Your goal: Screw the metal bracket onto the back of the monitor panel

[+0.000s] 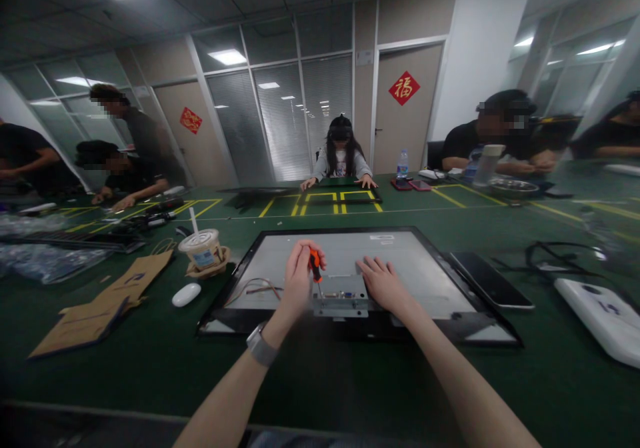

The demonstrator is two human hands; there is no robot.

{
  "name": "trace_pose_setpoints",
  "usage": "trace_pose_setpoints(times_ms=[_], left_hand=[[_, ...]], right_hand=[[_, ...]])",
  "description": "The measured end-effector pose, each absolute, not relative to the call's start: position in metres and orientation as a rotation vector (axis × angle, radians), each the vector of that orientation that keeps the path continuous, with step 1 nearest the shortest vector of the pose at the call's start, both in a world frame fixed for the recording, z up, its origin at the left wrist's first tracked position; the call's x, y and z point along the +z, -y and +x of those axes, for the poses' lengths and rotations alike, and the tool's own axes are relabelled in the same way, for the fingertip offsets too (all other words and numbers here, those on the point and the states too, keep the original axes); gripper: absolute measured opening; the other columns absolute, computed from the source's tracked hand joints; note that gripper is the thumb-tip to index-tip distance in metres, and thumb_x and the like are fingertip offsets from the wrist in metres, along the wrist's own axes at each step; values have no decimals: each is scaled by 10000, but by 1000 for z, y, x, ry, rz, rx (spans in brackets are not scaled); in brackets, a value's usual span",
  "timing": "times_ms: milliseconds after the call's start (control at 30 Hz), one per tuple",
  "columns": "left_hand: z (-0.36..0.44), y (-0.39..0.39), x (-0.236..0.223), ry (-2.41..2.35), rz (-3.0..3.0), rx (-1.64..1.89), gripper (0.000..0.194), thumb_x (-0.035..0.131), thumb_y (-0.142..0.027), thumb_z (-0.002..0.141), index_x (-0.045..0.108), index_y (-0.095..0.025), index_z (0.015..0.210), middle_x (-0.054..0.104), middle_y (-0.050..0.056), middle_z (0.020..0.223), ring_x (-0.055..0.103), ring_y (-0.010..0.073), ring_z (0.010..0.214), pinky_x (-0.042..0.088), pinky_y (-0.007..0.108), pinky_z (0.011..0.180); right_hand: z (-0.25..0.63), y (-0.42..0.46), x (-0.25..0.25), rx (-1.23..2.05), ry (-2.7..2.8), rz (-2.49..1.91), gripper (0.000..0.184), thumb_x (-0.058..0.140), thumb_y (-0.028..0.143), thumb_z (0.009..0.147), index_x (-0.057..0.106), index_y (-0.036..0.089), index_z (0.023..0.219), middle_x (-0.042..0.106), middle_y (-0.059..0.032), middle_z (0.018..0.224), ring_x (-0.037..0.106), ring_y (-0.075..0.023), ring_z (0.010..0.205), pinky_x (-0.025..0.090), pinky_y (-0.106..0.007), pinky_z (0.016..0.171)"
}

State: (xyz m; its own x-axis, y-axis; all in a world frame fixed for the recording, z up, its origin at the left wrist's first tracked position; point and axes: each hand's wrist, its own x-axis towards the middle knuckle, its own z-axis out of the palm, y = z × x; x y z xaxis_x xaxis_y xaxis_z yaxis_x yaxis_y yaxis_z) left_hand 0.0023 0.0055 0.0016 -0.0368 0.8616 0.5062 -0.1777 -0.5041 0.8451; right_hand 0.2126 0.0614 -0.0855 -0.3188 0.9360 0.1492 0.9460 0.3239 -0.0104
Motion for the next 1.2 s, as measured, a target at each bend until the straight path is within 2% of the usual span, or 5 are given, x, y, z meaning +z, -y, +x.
trace_pose_setpoints(times_ms=[167, 300, 667, 967, 1200], left_hand=[[1, -5, 2, -872, 1657, 1747, 302, 575, -450, 922, 622, -176, 803, 539, 30, 852, 535, 128, 729, 463, 232, 644], [0, -4, 3, -860, 1599, 1700, 340, 455, -452, 985, 639, -175, 910, 577, 37, 830, 561, 135, 720, 472, 246, 645], [4, -3, -3, -798, 1407, 1633, 402, 516, -588, 925, 505, -200, 823, 443, -54, 643, 390, 69, 487, 322, 168, 435], [0, -4, 2, -845, 1514, 1734, 410, 407, -533, 992, 610, -177, 995, 562, 16, 750, 560, 131, 675, 469, 238, 608], [2, -6, 2, -894, 1502, 1795, 406, 426, -530, 983, 572, -185, 826, 587, 30, 785, 566, 136, 694, 474, 238, 622]], right_hand=[[212, -61, -86, -119, 2414, -1768, 512, 287, 219, 990, 473, 211, 1467, 459, -148, 1523, 431, -326, 1389, 350, -553, 1100], [213, -62, -88, -128, 2423, -1756, 509, 285, 233, 993, 475, 230, 1465, 453, -131, 1530, 437, -320, 1386, 363, -550, 1094], [213, -62, -89, -113, 2412, -1753, 506, 274, 238, 1003, 470, 210, 1469, 447, -147, 1530, 415, -335, 1400, 364, -561, 1092], [212, -60, -85, -107, 2422, -1765, 520, 252, 220, 999, 464, 197, 1473, 431, -154, 1539, 419, -335, 1397, 355, -562, 1097], [214, -63, -89, -132, 2423, -1726, 531, 227, 225, 996, 480, 201, 1463, 458, -155, 1521, 439, -333, 1382, 372, -576, 1080]])
